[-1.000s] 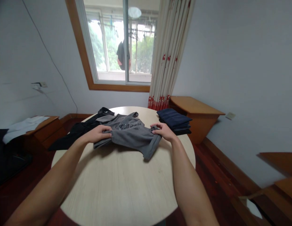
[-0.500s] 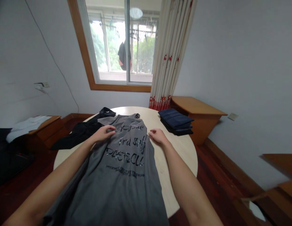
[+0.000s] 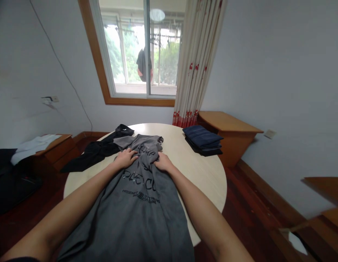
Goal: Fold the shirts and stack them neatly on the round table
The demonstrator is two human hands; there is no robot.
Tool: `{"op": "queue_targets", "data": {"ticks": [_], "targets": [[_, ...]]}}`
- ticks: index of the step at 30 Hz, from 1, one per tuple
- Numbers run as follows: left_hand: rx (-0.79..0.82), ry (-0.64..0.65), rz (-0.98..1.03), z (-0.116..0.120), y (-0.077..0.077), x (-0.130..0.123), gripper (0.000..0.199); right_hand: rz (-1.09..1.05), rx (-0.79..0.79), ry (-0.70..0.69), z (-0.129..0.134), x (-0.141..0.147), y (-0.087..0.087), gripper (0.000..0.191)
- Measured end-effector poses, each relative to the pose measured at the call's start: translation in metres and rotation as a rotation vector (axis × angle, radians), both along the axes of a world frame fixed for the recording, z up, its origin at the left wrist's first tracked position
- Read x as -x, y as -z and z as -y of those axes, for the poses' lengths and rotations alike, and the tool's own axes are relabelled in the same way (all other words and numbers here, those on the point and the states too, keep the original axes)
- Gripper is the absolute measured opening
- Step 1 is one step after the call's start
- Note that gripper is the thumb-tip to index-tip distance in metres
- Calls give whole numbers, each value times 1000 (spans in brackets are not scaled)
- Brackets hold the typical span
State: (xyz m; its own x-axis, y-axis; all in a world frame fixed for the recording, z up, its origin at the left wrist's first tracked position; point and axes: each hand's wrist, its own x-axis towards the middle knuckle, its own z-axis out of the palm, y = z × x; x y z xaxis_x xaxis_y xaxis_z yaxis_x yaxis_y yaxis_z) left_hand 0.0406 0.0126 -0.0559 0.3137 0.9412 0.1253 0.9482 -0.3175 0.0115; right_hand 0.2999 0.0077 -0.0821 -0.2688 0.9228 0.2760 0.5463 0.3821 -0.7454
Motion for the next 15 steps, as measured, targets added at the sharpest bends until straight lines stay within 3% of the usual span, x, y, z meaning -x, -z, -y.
{"op": "queue_targets", "data": {"ticks": [2,5,10,13,15], "targets": [[37,-16,-20,5,-4,-3,48,0,-7,48,-4,-11,-5,38],[114,-20,-98,23,-13,-8,49,-58,18,231,-11,-46,-15,31],[296,65,-266,82,-35,-17,56,-131,37,524,-9,-120,-38,23],[450,135,-346,105,-54,-20,68,-9,6,778,1,-143,-52,28],[527,91,-367,102,-68,-22,62,133,38,901,6,-146,-60,26]]}}
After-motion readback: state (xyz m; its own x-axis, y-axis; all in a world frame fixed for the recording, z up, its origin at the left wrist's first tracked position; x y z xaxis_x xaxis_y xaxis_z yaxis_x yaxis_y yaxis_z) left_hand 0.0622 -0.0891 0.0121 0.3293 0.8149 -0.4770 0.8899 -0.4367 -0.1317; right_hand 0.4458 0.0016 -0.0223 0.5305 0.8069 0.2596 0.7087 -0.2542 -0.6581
